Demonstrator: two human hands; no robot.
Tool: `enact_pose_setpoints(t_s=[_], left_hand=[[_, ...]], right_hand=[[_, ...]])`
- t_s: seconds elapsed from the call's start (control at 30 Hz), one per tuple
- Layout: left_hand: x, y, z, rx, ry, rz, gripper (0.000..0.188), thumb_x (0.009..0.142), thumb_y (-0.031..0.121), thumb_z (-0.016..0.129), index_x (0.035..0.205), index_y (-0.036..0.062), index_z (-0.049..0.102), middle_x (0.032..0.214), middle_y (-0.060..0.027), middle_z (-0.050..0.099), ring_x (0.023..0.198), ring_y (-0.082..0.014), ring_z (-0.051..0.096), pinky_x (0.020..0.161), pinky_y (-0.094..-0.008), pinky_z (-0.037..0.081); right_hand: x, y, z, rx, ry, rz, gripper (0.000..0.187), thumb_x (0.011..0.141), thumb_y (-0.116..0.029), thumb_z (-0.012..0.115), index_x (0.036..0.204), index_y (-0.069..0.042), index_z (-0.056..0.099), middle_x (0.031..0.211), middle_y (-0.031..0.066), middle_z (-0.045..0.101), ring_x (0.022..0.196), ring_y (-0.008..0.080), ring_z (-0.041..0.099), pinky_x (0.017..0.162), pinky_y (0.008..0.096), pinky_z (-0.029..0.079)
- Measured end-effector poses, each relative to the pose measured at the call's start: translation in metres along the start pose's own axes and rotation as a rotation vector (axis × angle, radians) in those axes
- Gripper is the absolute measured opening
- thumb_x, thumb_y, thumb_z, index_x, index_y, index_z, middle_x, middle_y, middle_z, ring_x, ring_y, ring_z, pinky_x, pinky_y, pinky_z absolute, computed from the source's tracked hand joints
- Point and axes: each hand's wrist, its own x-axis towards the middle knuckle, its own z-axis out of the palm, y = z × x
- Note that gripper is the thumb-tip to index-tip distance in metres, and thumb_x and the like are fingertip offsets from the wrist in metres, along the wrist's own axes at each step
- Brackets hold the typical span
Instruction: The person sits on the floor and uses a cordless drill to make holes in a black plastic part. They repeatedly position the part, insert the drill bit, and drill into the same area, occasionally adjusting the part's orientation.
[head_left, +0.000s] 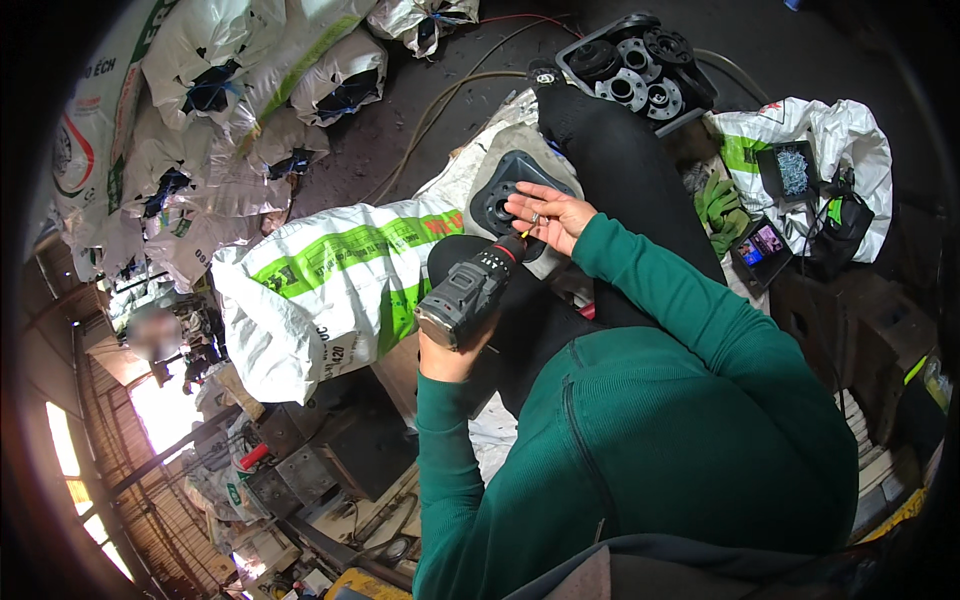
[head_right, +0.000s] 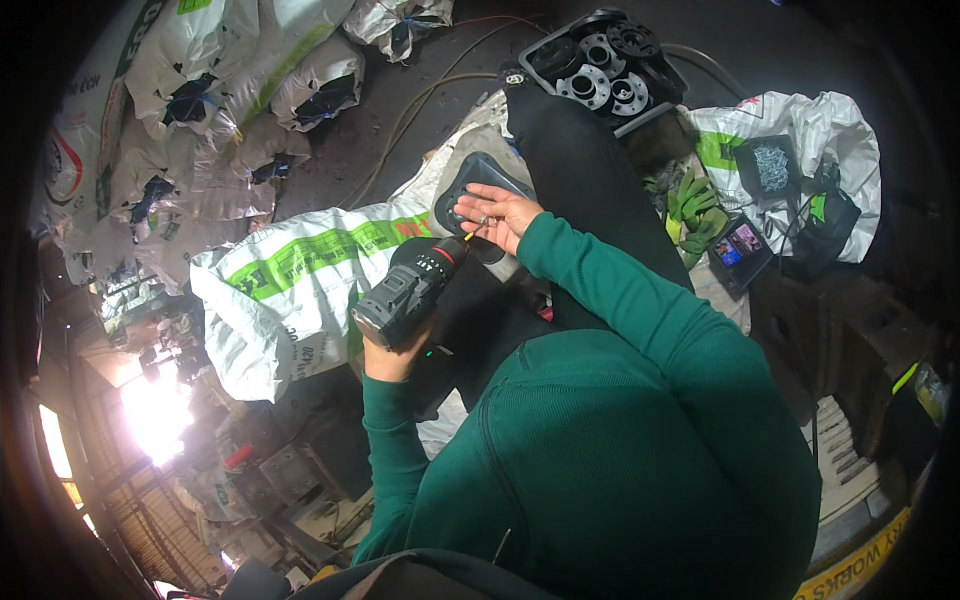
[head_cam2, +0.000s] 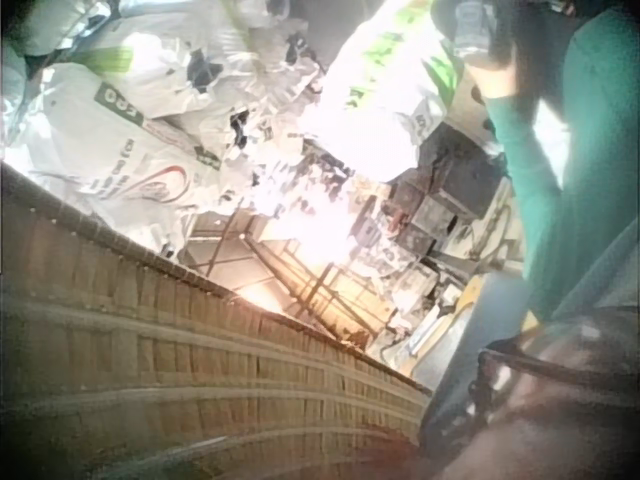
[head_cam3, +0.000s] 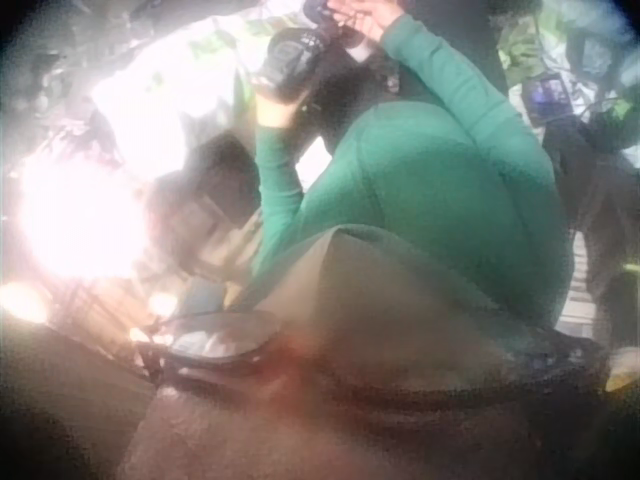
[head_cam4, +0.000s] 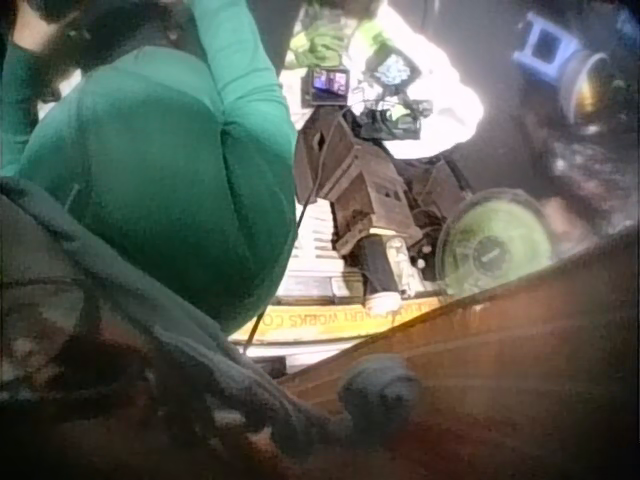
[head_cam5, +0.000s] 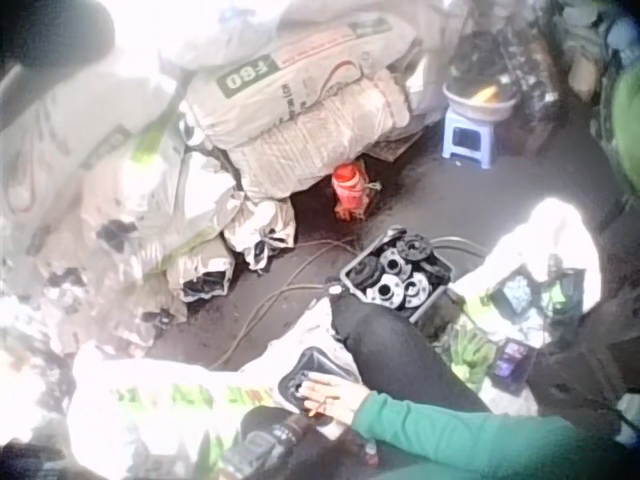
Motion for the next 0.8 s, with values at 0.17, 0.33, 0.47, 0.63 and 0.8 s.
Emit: enact_pose_setpoints(t_s=[0.17,0.33,0.47,0.63,0.8], left_hand=[[0.002,0.004,-0.001,0.047,-0.021,0.007,0.032,0.07,0.012,0.073,0.1,0.0044,0.063,0.093,-0.0094,0.066,0.083,-0.023,0.063,0.074,-0.0353,0.049],[0.005,-0.002,-0.003,0.155,0.027,0.135,0.033,0.07,0.012,0.072,0.101,0.0036,0.063,0.094,-0.0104,0.066,0.084,-0.0238,0.064,0.074,-0.0348,0.05],[0.003,-0.006,-0.008,-0.111,0.046,-0.078,0.037,0.068,0.006,0.073,0.103,0.0015,0.061,0.098,-0.011,0.065,0.088,-0.0217,0.064,0.078,-0.0337,0.05],[0.002,-0.006,-0.011,-0.105,0.05,-0.07,0.038,0.067,0.003,0.073,0.103,0.0001,0.061,0.099,-0.0106,0.065,0.088,-0.0196,0.063,0.079,-0.0331,0.049],[-0.005,-0.007,-0.012,-0.096,0.105,-0.049,0.037,0.068,0.006,0.074,0.102,0.0009,0.061,0.096,-0.01,0.065,0.085,-0.0199,0.063,0.076,-0.0328,0.049]], right_hand=[[-0.002,0.002,0.001,0.012,-0.008,0.025,0.038,0.092,0.0,0.039,0.13,-0.001,0.04,0.125,0.015,0.05,0.116,0.0247,0.051,0.095,0.0397,0.045],[-0.002,0.001,0.002,-0.058,-0.068,0.076,0.034,0.093,-0.006,0.042,0.126,-0.001,0.045,0.119,0.013,0.055,0.107,0.0215,0.057,0.089,0.0372,0.049],[-0.007,0.001,0.007,-0.211,-0.11,0.172,0.031,0.094,-0.02,0.049,0.119,-0.002,0.053,0.099,0.0056,0.06,0.091,0.0136,0.061,0.081,0.0324,0.053],[-0.011,0.0,0.011,-0.31,-0.141,0.201,0.03,0.094,-0.022,0.05,0.116,-0.003,0.053,0.103,0.0072,0.06,0.092,0.0158,0.062,0.079,0.0313,0.054],[-0.011,0.002,0.008,-0.226,-0.081,0.186,0.023,0.092,-0.017,0.052,0.111,-0.004,0.051,0.107,0.009,0.061,0.093,0.0169,0.063,0.077,0.0327,0.055]])
